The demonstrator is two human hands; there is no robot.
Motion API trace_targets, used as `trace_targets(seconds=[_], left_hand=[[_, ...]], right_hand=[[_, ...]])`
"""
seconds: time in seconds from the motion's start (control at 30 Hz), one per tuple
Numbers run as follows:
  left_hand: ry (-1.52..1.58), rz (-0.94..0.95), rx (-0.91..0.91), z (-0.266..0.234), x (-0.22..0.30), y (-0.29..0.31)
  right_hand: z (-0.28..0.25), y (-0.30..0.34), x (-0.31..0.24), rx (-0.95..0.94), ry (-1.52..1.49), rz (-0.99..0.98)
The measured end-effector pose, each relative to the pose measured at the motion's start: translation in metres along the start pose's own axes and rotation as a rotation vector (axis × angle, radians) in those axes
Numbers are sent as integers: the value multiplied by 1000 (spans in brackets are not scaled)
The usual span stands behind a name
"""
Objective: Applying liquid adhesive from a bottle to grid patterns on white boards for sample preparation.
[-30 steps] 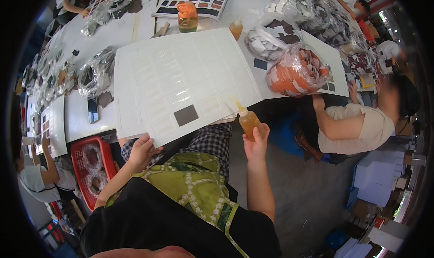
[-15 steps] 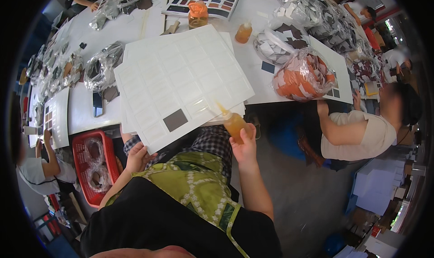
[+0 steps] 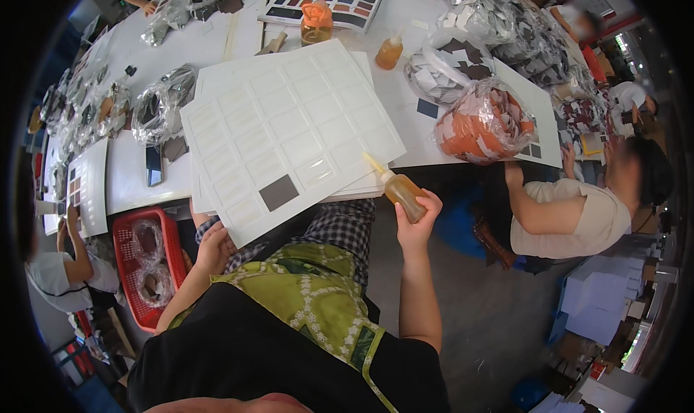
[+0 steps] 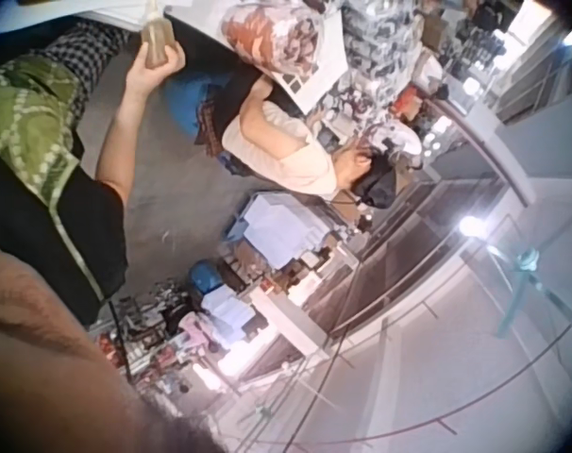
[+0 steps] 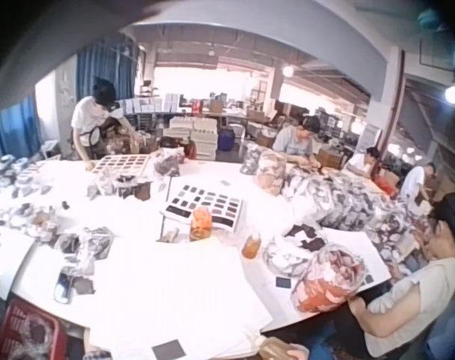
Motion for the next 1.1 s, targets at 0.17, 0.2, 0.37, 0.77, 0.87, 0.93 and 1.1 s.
trace_targets(seconds=[0.17,0.2,0.37,0.77,0.87,0.93,1.1], left_hand=[[13,-1,-66,-7,-1,1],[6,0,-66,-6,0,2],[33,4,-28,8,7,5],[46,25,-61,1,6,3],[52,34,-106,0,7,1],[57,30,-109,-1,6,2],[52,38,-73,2,7,4]], right_hand=[[5,3,-8,-66,27,-21],[8,4,-8,-91,-121,42],[24,-3,-2,74,-443,274],[43,-31,-7,70,-746,542],[45,-42,0,68,-566,474],[45,-44,7,7,-233,166],[48,-41,-1,-103,-154,9]])
Point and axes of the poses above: each hand's wrist, its own y-axis away from the middle knuckle, its own z-axis out of the palm, x = y × z, the point moved 1 cm from there along -y, towards the middle knuckle, and after that the axes turned 6 degrees about -x, right-handed, at the moved point
